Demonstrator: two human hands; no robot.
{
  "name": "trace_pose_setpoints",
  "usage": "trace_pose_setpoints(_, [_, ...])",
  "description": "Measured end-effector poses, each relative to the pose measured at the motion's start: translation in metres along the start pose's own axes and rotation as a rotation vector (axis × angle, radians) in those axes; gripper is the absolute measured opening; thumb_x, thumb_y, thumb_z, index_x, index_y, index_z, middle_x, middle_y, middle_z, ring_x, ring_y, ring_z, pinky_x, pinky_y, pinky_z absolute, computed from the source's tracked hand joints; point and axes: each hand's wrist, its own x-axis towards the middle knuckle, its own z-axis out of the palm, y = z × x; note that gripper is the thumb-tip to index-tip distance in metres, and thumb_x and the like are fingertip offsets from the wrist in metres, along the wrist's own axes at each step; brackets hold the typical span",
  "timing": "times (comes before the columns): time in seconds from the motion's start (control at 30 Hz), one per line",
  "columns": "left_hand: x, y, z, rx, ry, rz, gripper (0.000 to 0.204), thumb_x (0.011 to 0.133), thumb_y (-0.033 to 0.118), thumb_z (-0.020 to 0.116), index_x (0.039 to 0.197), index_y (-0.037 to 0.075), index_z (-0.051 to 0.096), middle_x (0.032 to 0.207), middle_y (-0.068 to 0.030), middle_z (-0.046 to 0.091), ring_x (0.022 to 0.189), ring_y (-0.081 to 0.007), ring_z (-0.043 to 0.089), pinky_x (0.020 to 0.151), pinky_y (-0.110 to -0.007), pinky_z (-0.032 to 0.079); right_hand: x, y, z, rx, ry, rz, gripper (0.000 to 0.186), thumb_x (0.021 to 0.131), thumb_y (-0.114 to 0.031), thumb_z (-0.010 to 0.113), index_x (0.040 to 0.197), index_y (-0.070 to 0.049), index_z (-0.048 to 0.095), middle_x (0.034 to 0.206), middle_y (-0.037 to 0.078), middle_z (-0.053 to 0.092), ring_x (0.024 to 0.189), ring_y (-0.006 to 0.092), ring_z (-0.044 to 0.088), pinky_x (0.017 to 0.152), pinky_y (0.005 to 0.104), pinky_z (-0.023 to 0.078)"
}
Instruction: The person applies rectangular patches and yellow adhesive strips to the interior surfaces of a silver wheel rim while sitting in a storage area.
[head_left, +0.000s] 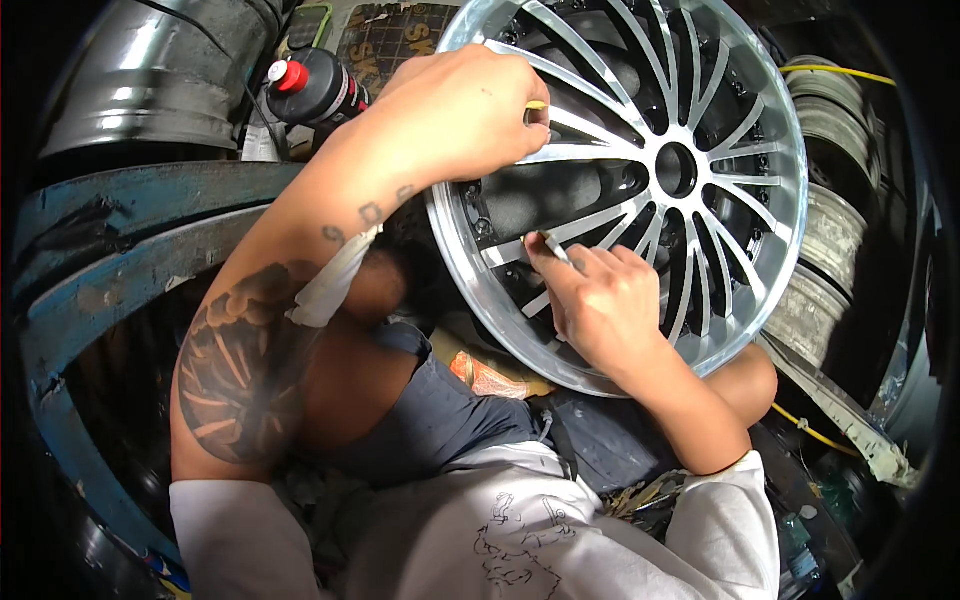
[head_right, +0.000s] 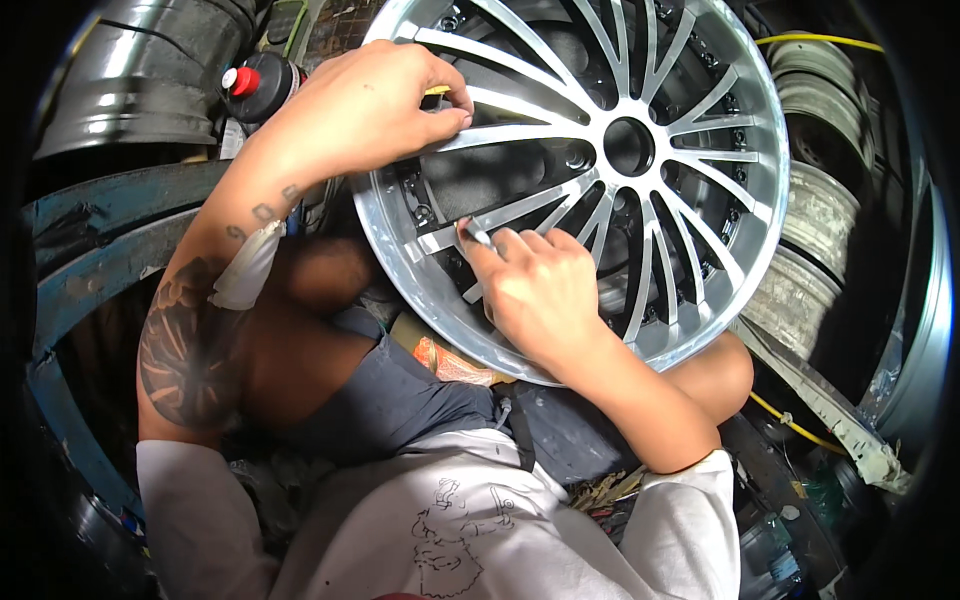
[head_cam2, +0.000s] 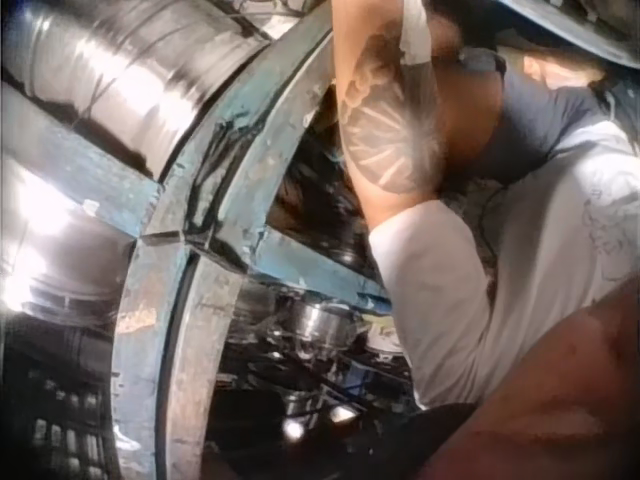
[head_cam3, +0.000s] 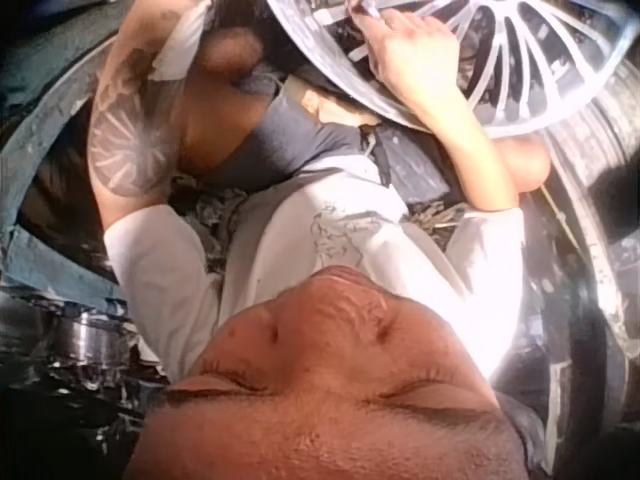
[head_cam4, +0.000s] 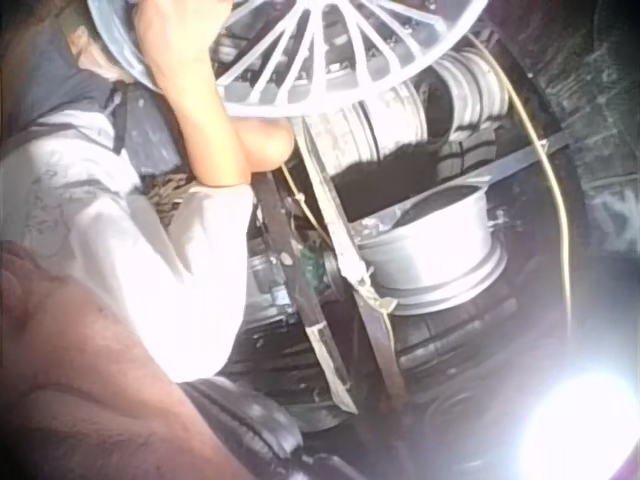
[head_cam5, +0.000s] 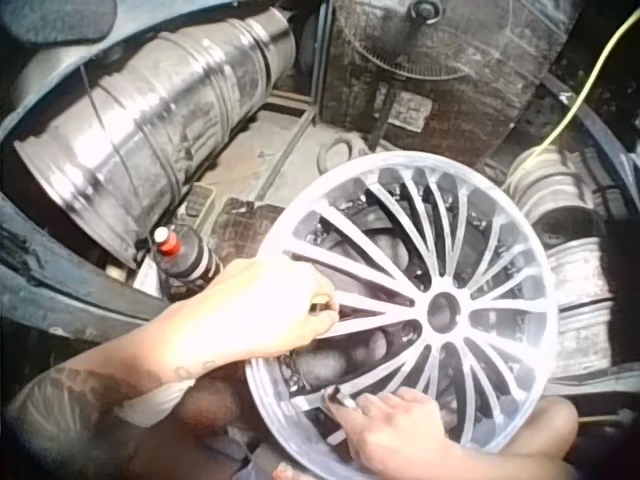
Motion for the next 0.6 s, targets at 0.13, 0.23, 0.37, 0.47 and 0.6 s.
trace_pose_setpoints(0.13, [-0.003,-0.006,0.004,-0.009,0.038,0.004,0.028,0.087,0.032,0.069,0.103,0.011,0.080,0.094,-0.0151,0.077,0.091,-0.0359,0.074,0.085,-0.044,0.057,0.001,-0.003,-0.005,0.038,-0.061,0.044,0.046,0.075,-0.010,0.071,0.120,-0.012,0.075,0.072,0.002,0.062,0.058,0.0211,0.063,0.056,0.0359,0.046])
trace_pose_setpoints(0.23, [-0.002,0.003,-0.007,-0.008,-0.057,-0.033,0.028,0.088,0.032,0.070,0.103,0.011,0.080,0.095,-0.0154,0.077,0.093,-0.0357,0.073,0.085,-0.044,0.057,0.002,0.000,-0.004,0.042,-0.053,0.037,0.049,0.073,-0.012,0.067,0.121,-0.011,0.073,0.075,0.003,0.064,0.062,0.0212,0.067,0.059,0.0361,0.048])
trace_pose_setpoints(0.37, [-0.003,0.002,0.001,-0.006,-0.018,-0.020,0.029,0.088,0.033,0.070,0.103,0.011,0.080,0.097,-0.0157,0.077,0.095,-0.0353,0.073,0.086,-0.044,0.057,-0.006,-0.001,-0.003,0.055,-0.099,0.052,0.047,0.075,-0.010,0.066,0.121,-0.010,0.073,0.073,0.004,0.064,0.061,0.0220,0.067,0.057,0.0362,0.048])
trace_pose_setpoints(0.47, [0.000,0.004,-0.008,-0.009,-0.056,-0.027,0.028,0.087,0.032,0.071,0.104,0.011,0.080,0.096,-0.0160,0.076,0.094,-0.0352,0.073,0.086,-0.043,0.057,-0.001,0.001,-0.002,0.069,-0.067,0.074,0.046,0.076,-0.006,0.068,0.121,-0.012,0.074,0.076,0.006,0.067,0.057,0.0260,0.064,0.057,0.0382,0.050])
trace_pose_setpoints(0.6, [-0.001,0.005,-0.006,-0.016,-0.049,0.008,0.027,0.087,0.032,0.071,0.104,0.012,0.080,0.093,-0.0161,0.076,0.091,-0.0350,0.074,0.084,-0.043,0.057,0.003,0.003,0.005,0.086,0.020,0.071,0.046,0.075,-0.003,0.071,0.120,-0.014,0.074,0.075,0.006,0.068,0.055,0.0274,0.062,0.055,0.0385,0.049])
